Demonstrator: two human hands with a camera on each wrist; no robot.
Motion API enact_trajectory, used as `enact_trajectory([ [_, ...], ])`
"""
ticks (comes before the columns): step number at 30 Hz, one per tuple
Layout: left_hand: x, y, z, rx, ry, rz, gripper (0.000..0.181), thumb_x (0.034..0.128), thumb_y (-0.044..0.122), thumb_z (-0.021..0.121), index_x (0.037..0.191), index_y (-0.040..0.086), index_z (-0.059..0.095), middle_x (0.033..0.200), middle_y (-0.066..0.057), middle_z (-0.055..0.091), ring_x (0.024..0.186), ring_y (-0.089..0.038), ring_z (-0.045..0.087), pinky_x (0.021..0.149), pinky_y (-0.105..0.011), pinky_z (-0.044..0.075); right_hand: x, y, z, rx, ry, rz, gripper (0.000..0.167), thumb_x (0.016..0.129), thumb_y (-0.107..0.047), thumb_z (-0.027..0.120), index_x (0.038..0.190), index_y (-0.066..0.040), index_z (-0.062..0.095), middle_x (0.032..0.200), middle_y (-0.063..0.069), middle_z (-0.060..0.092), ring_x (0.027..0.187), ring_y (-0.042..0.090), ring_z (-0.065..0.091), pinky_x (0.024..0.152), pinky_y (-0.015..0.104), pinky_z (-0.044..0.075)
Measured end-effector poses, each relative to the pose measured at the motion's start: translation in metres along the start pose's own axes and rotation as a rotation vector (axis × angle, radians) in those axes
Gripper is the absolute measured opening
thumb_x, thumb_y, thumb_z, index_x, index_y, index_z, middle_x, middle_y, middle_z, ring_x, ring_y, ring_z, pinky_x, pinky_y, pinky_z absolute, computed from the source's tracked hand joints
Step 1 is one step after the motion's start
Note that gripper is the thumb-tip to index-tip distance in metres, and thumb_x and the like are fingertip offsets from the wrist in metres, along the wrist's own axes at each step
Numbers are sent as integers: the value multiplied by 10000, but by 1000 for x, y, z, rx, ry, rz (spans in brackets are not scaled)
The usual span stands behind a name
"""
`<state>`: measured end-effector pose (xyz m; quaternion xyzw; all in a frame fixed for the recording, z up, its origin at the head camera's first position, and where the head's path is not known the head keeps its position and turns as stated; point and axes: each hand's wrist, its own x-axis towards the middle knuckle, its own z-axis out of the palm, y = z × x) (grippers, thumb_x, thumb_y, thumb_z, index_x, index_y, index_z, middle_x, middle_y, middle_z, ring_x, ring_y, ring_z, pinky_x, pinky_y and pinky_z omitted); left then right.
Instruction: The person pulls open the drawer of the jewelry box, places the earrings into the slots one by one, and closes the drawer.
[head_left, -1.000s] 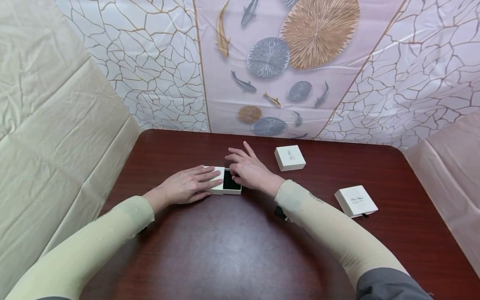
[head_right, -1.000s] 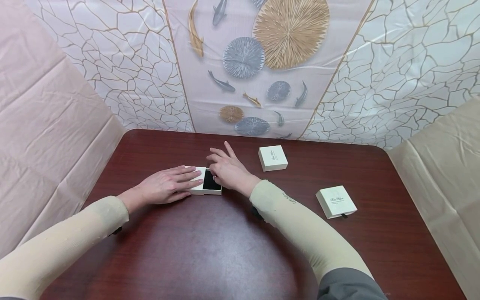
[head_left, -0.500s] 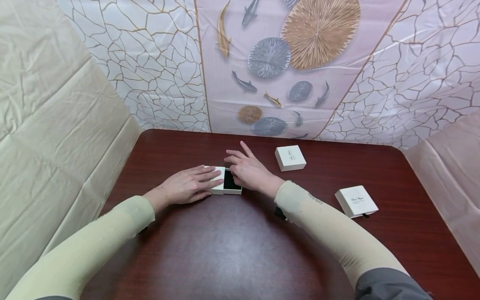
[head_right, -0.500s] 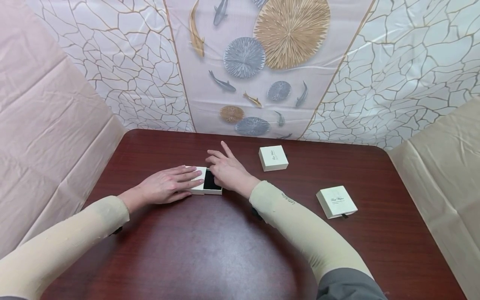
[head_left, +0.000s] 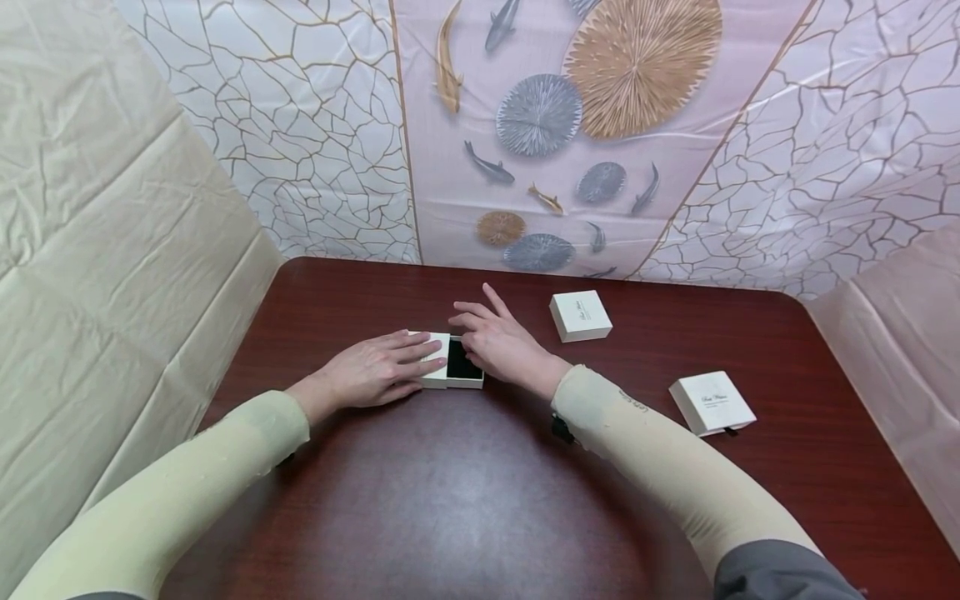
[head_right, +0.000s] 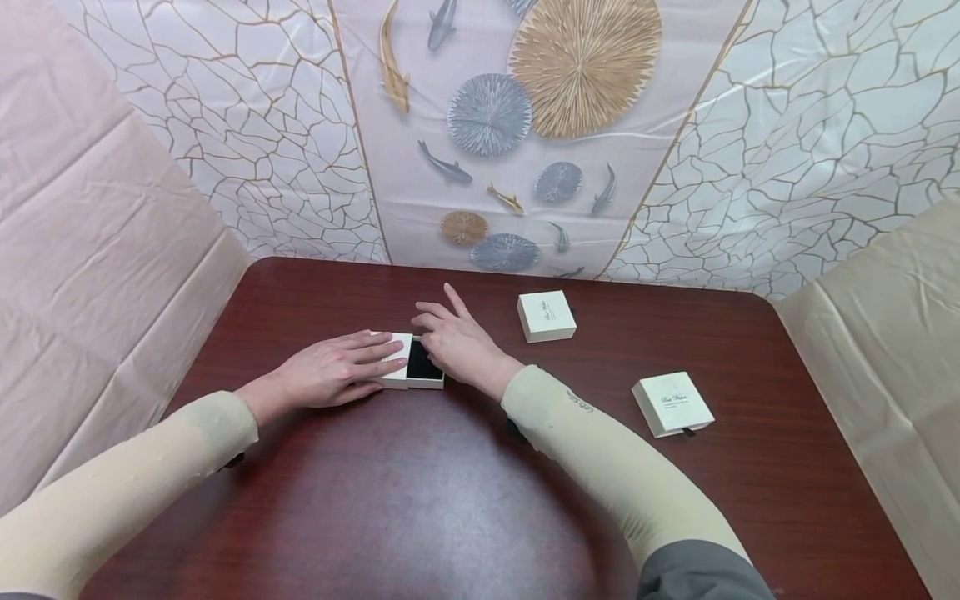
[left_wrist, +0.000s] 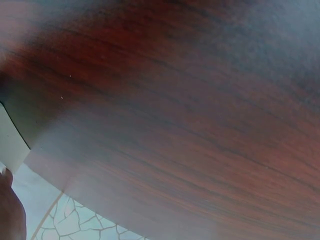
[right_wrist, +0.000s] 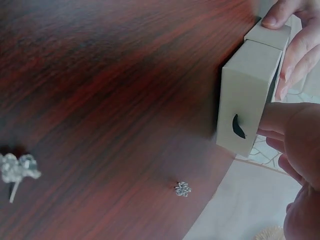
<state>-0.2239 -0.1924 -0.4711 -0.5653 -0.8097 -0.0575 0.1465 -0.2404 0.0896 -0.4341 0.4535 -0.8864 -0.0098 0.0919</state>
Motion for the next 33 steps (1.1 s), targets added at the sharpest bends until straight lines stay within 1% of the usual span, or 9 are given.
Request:
enact_trajectory([
  [5, 0, 0, -2, -11, -3, -4, 541, 974, 248, 782, 1479, 103, 656, 1511, -178, 617, 1426, -364, 565, 1148, -540, 483, -2, 0, -3, 31, 9, 29, 64, 900, -174, 862, 918, -140, 810, 1420, 59, 681, 1519, 294, 450, 1300, 648, 121],
  [9, 0, 0, -3, -15, -10, -11, 538, 980, 255, 778, 1482, 106, 653, 1519, -175, 611, 1435, -358, 558, 1152, -536, 480, -2, 2, -5, 65, 14, 57, 74, 896, -159, 865, 934, -134, 806, 1430, 74, 676, 1525, 296, 442, 1309, 633, 84],
  [12, 0, 0, -3, -17, -14, -13, 535, 985, 258, 773, 1484, 109, 653, 1523, -172, 609, 1438, -356, 555, 1157, -534, 476, -1, 3, -5, 59, 23, 63, 85, 888, -151, 866, 944, -130, 805, 1422, 78, 681, 1519, 297, 450, 1308, 635, 87],
  [16, 0, 1, -3, -17, -22, -14, 537, 988, 259, 770, 1489, 111, 648, 1530, -172, 602, 1442, -356, 552, 1162, -535, 471, 0, 2, -4, 50, 23, 61, 84, 883, -144, 864, 935, -134, 799, 1412, 77, 685, 1510, 303, 460, 1298, 652, 121],
  [24, 0, 0, -3, -14, -30, -20, 540, 989, 264, 768, 1494, 117, 645, 1533, -168, 601, 1449, -350, 546, 1165, -531, 469, 0, 2, -4, 61, 7, 74, 89, 882, -149, 866, 919, -143, 785, 1430, 76, 675, 1523, 297, 441, 1301, 648, 107],
  [28, 0, 0, -2, -16, -29, -17, 541, 990, 261, 768, 1495, 115, 642, 1534, -170, 599, 1447, -355, 547, 1162, -536, 471, -2, 4, -7, 85, 24, 84, 95, 885, -170, 871, 929, -147, 790, 1446, 77, 668, 1527, 299, 437, 1307, 636, 84],
  [33, 0, 0, -3, -20, -29, -17, 539, 986, 256, 771, 1490, 110, 646, 1533, -170, 600, 1446, -356, 548, 1162, -536, 471, -9, 10, -17, 123, 56, 103, 94, 885, -168, 865, 939, -140, 793, 1459, 87, 664, 1527, 306, 439, 1314, 617, 52],
])
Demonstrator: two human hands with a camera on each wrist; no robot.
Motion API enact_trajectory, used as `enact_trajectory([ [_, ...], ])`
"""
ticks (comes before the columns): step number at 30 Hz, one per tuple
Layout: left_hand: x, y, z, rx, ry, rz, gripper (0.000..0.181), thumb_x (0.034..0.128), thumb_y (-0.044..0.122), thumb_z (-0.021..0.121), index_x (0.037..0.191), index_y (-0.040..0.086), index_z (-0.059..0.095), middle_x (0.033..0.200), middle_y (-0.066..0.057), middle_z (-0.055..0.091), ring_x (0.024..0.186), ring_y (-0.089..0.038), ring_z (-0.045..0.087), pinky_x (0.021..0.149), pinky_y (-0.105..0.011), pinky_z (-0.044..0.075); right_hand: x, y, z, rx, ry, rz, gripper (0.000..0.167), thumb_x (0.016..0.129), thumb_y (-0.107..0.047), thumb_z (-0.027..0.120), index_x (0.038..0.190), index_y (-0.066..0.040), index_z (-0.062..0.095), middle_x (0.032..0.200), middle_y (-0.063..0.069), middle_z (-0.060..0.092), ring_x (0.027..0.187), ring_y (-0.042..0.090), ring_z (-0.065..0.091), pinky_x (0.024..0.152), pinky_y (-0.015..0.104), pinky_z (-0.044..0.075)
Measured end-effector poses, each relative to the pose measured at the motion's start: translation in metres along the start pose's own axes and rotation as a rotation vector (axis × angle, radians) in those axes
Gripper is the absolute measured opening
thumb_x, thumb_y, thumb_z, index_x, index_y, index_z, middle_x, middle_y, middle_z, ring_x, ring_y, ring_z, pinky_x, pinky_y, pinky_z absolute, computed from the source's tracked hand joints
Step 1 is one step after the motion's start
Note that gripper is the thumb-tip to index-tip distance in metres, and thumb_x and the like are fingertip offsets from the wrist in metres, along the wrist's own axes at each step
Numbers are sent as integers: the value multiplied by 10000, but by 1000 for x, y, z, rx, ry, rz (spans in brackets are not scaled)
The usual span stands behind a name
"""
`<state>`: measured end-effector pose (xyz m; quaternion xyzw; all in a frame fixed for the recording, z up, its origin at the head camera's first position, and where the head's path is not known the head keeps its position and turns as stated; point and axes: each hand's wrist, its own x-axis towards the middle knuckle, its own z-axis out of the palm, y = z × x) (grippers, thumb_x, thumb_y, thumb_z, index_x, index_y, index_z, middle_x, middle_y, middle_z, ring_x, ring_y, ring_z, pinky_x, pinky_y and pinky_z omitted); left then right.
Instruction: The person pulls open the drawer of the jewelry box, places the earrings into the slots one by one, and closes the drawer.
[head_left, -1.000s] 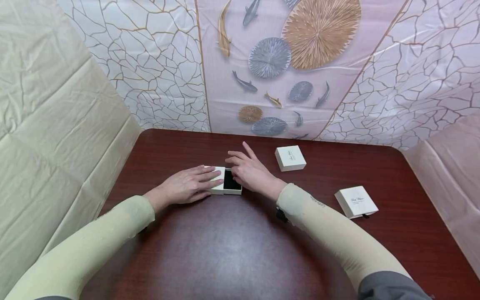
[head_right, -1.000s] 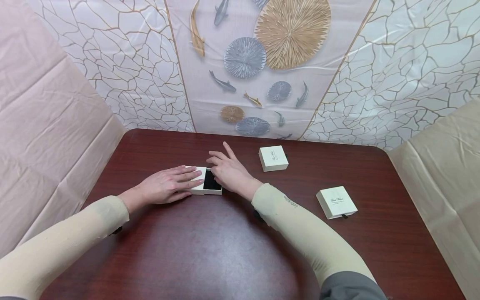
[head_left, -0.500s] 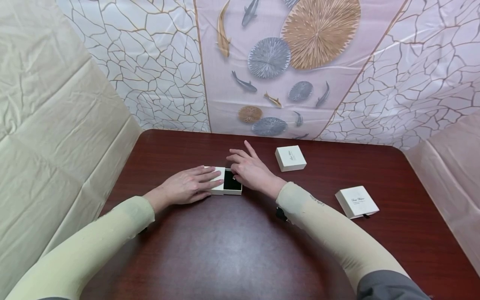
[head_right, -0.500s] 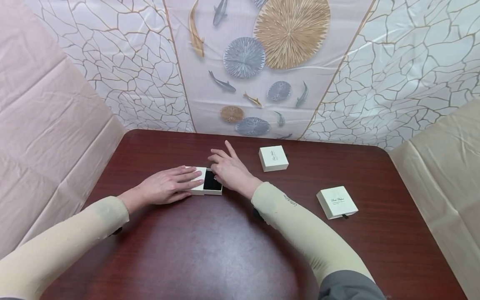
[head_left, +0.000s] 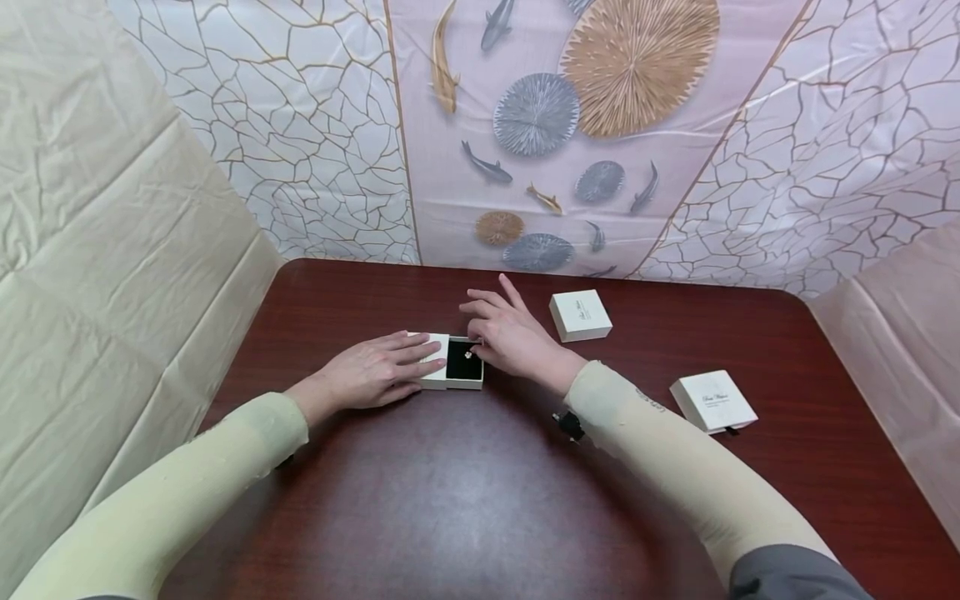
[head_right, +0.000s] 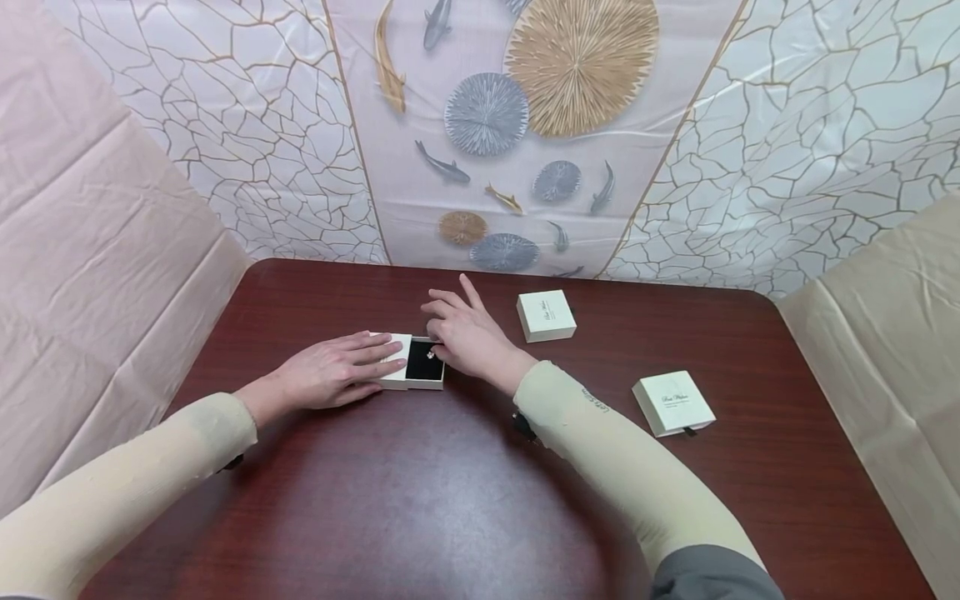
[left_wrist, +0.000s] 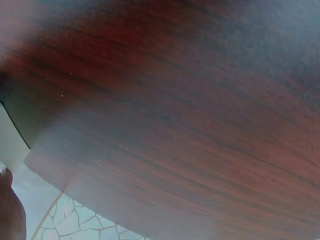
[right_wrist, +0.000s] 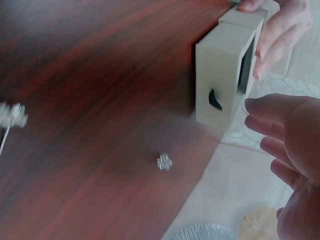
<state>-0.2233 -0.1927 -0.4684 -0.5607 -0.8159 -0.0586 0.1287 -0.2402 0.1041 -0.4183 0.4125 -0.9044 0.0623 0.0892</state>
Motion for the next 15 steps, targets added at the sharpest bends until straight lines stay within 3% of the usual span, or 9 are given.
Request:
enact_trajectory([
  [9, -1, -1, 2, -2, -1, 2, 543, 989, 261, 766, 1497, 115, 640, 1538, -164, 597, 1454, -348, 540, 1174, -527, 461, -24, 19, -18, -13, 24, 9, 208, 871, -183, 873, 1045, -89, 809, 1474, 140, 645, 1516, 358, 447, 1305, 643, 64],
  [15, -1, -2, 2, 2, 15, 15, 546, 980, 250, 773, 1491, 105, 644, 1531, -171, 601, 1442, -358, 551, 1163, -531, 471, -40, 31, -21, -17, -5, 41, 241, 866, -184, 881, 1071, -78, 811, 1491, 158, 626, 1524, 375, 429, 1301, 652, 66],
])
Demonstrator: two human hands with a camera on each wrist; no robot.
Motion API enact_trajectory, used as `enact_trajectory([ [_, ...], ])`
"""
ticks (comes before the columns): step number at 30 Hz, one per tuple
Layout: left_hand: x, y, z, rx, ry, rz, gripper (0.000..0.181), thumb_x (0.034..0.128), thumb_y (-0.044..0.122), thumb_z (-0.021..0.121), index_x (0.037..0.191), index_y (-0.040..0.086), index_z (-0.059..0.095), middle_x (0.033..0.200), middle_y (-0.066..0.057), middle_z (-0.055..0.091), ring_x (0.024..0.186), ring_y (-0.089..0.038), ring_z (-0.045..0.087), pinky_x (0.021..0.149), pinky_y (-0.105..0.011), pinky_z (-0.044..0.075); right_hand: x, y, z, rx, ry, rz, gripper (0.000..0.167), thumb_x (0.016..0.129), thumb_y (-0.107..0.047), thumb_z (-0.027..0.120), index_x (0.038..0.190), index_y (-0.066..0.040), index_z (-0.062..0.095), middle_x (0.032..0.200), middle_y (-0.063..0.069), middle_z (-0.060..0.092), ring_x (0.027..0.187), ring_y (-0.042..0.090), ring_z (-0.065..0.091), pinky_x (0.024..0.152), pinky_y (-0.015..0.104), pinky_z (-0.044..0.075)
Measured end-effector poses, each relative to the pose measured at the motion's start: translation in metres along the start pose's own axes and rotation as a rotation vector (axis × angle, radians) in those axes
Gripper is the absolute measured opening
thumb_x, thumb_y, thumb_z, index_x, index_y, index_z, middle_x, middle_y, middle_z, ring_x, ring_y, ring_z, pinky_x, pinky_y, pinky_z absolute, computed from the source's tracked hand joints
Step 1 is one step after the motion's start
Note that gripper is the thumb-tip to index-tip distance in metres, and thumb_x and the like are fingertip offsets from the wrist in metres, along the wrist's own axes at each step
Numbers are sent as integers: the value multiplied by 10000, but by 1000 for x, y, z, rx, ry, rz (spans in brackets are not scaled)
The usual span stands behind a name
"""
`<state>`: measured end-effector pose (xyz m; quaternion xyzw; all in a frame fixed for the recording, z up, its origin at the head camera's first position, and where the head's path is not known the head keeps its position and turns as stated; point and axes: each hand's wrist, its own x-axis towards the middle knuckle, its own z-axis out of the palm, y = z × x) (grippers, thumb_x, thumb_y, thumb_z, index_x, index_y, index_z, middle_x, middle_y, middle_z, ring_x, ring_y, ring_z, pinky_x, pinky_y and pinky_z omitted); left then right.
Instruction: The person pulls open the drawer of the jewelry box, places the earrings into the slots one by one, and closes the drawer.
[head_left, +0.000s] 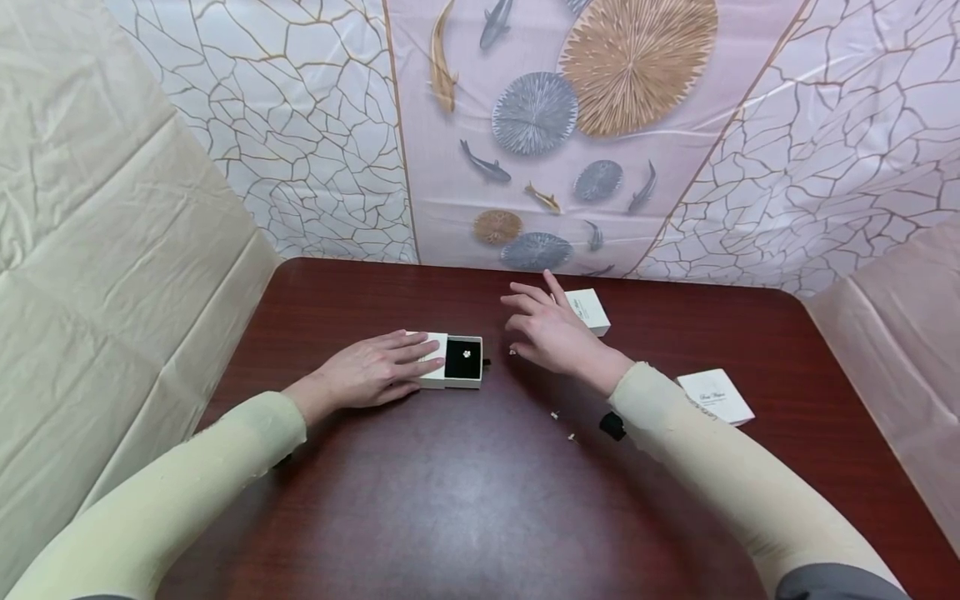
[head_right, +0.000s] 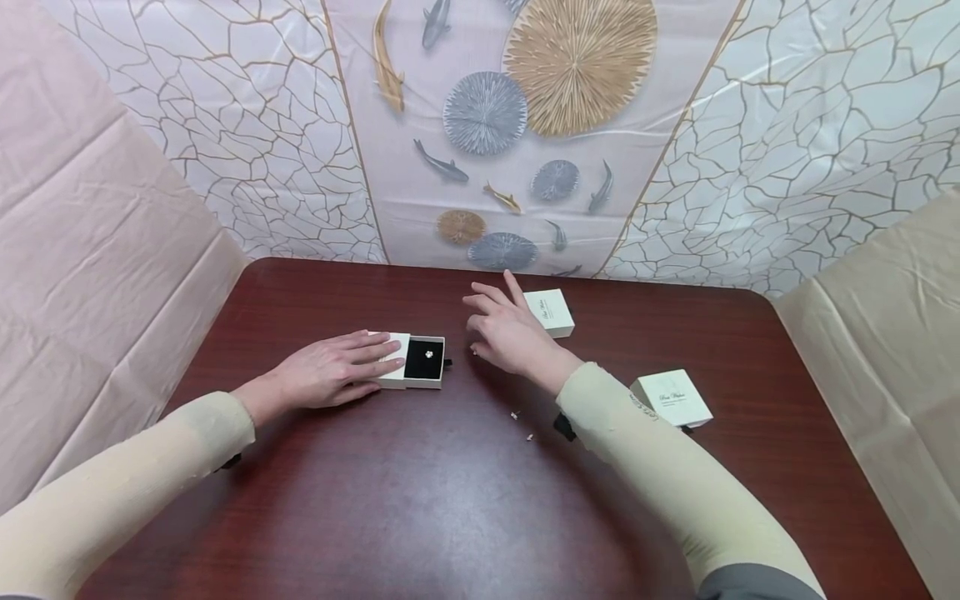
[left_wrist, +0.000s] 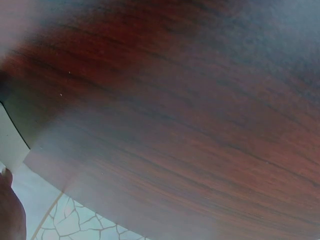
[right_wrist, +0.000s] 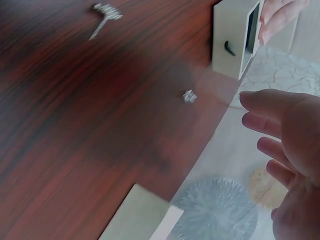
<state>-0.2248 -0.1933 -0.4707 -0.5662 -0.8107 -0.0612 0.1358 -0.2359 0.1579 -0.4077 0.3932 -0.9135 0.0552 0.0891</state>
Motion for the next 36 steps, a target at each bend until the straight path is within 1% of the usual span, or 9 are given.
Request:
enact_trajectory([
  [4, 1, 0, 0, -1, 7, 6, 546, 973, 241, 782, 1483, 96, 650, 1522, -178, 607, 1430, -368, 561, 1153, -537, 479, -7, 5, 2, -15, -13, 13, 230, 867, -196, 887, 1053, -81, 816, 1478, 166, 635, 1516, 385, 439, 1295, 666, 86],
  [8, 0, 0, 0, 0, 5, 5, 542, 978, 242, 778, 1484, 99, 650, 1522, -177, 608, 1430, -364, 562, 1153, -536, 480, -11, 7, 8, -18, -16, 16, 212, 870, -190, 885, 1033, -76, 812, 1460, 171, 645, 1503, 390, 452, 1286, 681, 114],
  [18, 0, 0, 0, 9, 5, 2, 544, 977, 250, 780, 1486, 106, 649, 1523, -168, 609, 1434, -353, 559, 1166, -523, 469, -11, 6, 27, 5, -31, 1, 133, 883, -136, 866, 1001, -104, 812, 1446, 155, 653, 1502, 378, 457, 1263, 714, 150],
  [24, 0, 1, 0, 4, -2, -1, 548, 983, 255, 776, 1493, 107, 642, 1531, -167, 602, 1444, -351, 549, 1164, -529, 470, -10, 6, 34, 1, -32, -1, 100, 882, -127, 862, 959, -110, 801, 1432, 142, 665, 1499, 367, 465, 1276, 701, 122],
  [27, 0, 1, 0, 1, -7, -5, 546, 988, 258, 770, 1497, 110, 639, 1538, -165, 597, 1454, -348, 540, 1166, -532, 467, -9, 7, 37, 1, -30, 1, 98, 874, -124, 871, 930, -117, 792, 1423, 137, 671, 1493, 366, 473, 1282, 693, 110],
  [33, 0, 1, 0, -1, -3, -9, 549, 984, 261, 776, 1494, 108, 641, 1537, -168, 597, 1452, -353, 540, 1168, -540, 463, -8, 8, 42, -13, -11, -18, 121, 860, -113, 880, 878, -127, 761, 1391, 134, 690, 1470, 372, 499, 1262, 712, 166],
  [36, 0, 1, 0, -3, -3, -12, 543, 988, 258, 770, 1495, 111, 642, 1539, -167, 596, 1452, -353, 540, 1168, -538, 463, -7, 8, 42, -5, -7, -28, 122, 854, -95, 876, 866, -122, 758, 1377, 131, 699, 1467, 367, 504, 1269, 705, 153],
])
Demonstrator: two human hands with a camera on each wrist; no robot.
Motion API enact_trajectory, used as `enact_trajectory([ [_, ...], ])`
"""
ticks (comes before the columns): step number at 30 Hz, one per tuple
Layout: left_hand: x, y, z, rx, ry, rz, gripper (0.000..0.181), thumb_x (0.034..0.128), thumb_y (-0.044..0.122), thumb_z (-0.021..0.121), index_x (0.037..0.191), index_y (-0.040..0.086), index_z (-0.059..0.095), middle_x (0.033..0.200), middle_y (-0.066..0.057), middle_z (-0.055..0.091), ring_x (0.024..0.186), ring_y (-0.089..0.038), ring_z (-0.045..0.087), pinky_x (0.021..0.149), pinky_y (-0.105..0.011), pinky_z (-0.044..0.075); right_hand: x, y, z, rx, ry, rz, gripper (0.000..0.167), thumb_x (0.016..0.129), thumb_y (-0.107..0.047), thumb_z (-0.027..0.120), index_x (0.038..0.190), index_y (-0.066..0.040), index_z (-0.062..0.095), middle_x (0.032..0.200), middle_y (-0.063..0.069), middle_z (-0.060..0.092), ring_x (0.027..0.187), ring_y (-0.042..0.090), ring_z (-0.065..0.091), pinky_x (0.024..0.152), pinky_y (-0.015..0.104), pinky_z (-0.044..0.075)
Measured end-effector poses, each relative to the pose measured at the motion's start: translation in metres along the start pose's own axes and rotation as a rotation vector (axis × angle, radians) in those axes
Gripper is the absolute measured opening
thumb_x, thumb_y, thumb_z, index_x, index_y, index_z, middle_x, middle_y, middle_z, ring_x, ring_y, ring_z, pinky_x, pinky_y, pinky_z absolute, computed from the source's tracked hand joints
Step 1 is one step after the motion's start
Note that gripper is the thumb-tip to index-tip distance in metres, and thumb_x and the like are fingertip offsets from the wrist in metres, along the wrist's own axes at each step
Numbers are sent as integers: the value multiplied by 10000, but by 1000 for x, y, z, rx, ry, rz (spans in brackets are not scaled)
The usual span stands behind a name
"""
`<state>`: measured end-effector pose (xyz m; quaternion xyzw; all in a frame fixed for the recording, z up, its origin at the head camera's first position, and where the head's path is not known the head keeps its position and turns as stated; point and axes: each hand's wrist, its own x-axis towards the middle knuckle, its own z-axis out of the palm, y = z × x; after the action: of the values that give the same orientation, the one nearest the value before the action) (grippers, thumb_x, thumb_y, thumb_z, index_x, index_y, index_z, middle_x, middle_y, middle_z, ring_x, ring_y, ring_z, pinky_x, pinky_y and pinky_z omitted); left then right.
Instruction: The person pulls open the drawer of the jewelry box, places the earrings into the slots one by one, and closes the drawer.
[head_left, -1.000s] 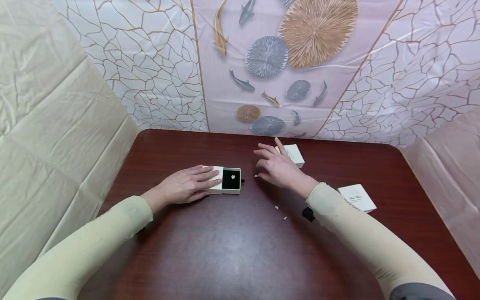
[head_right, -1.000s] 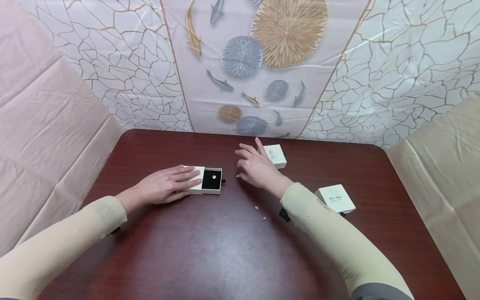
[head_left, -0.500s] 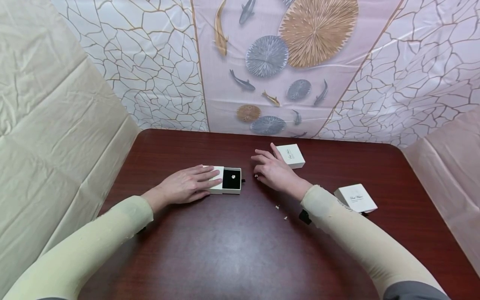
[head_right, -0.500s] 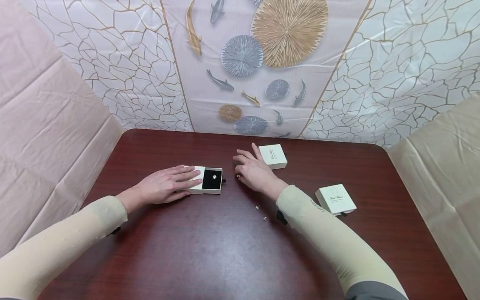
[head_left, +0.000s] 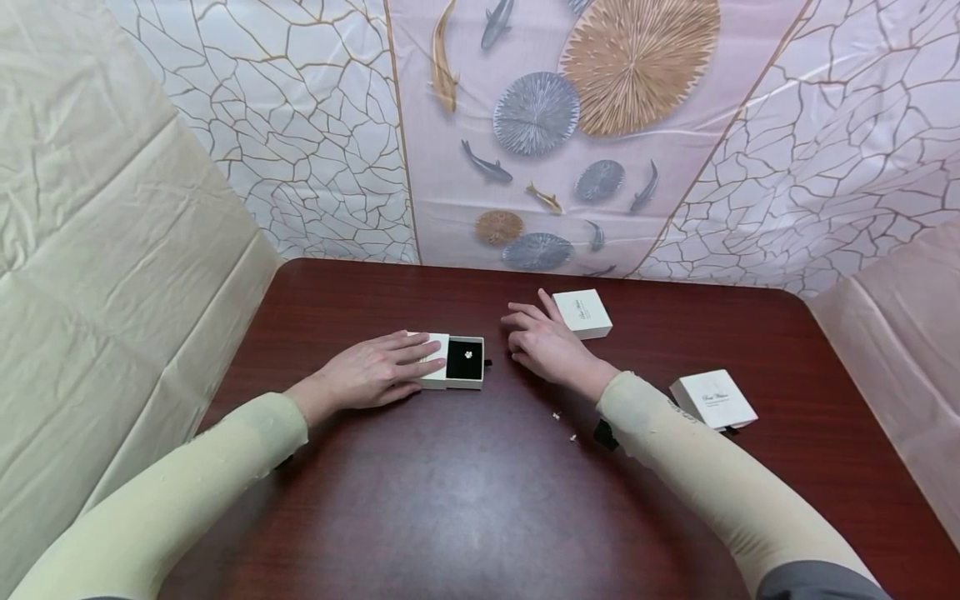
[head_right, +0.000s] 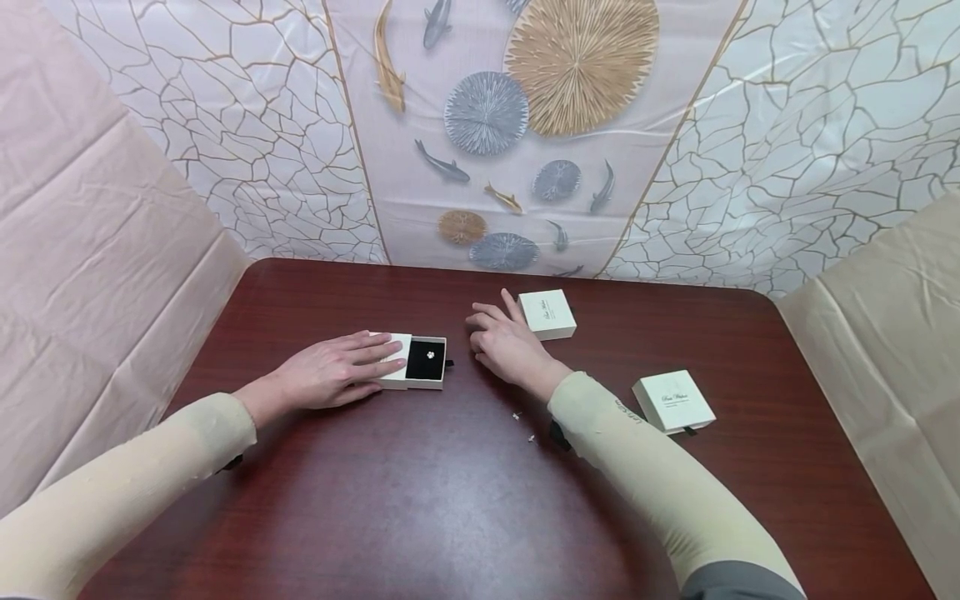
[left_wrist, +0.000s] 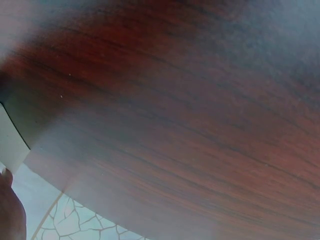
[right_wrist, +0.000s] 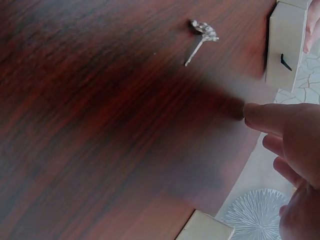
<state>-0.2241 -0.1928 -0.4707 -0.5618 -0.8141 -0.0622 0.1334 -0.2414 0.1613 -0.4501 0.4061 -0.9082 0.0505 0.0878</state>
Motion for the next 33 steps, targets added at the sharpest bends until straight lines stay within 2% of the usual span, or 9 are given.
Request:
enact_trajectory([
  [6, 0, 0, 0, -1, 7, 4, 544, 981, 247, 776, 1490, 106, 645, 1531, -171, 601, 1441, -358, 552, 1156, -540, 475, 1, -1, 0, 5, 4, -18, 72, 878, -63, 822, 859, -106, 768, 1346, 119, 715, 1457, 353, 516, 1279, 690, 139],
  [12, 0, 1, 0, -1, 6, 3, 539, 983, 247, 775, 1488, 108, 648, 1529, -170, 603, 1440, -356, 553, 1158, -539, 474, 2, -2, 0, 30, 29, -17, 123, 875, -48, 834, 813, -104, 744, 1329, 119, 725, 1441, 350, 534, 1272, 695, 162],
  [25, 0, 0, -1, -7, -7, -9, 539, 987, 258, 772, 1493, 118, 646, 1539, -161, 597, 1447, -351, 548, 1160, -542, 472, 13, -25, -31, 133, -10, -28, 116, 909, -101, 829, 836, -137, 747, 1408, 105, 687, 1476, 357, 496, 1268, 710, 135],
  [33, -1, 0, -1, -3, -13, -14, 542, 991, 264, 770, 1499, 126, 641, 1546, -157, 591, 1455, -342, 541, 1169, -535, 465, 23, -38, -34, 144, -30, -51, 76, 917, -126, 839, 877, -143, 777, 1430, 88, 672, 1498, 332, 470, 1270, 709, 127],
])
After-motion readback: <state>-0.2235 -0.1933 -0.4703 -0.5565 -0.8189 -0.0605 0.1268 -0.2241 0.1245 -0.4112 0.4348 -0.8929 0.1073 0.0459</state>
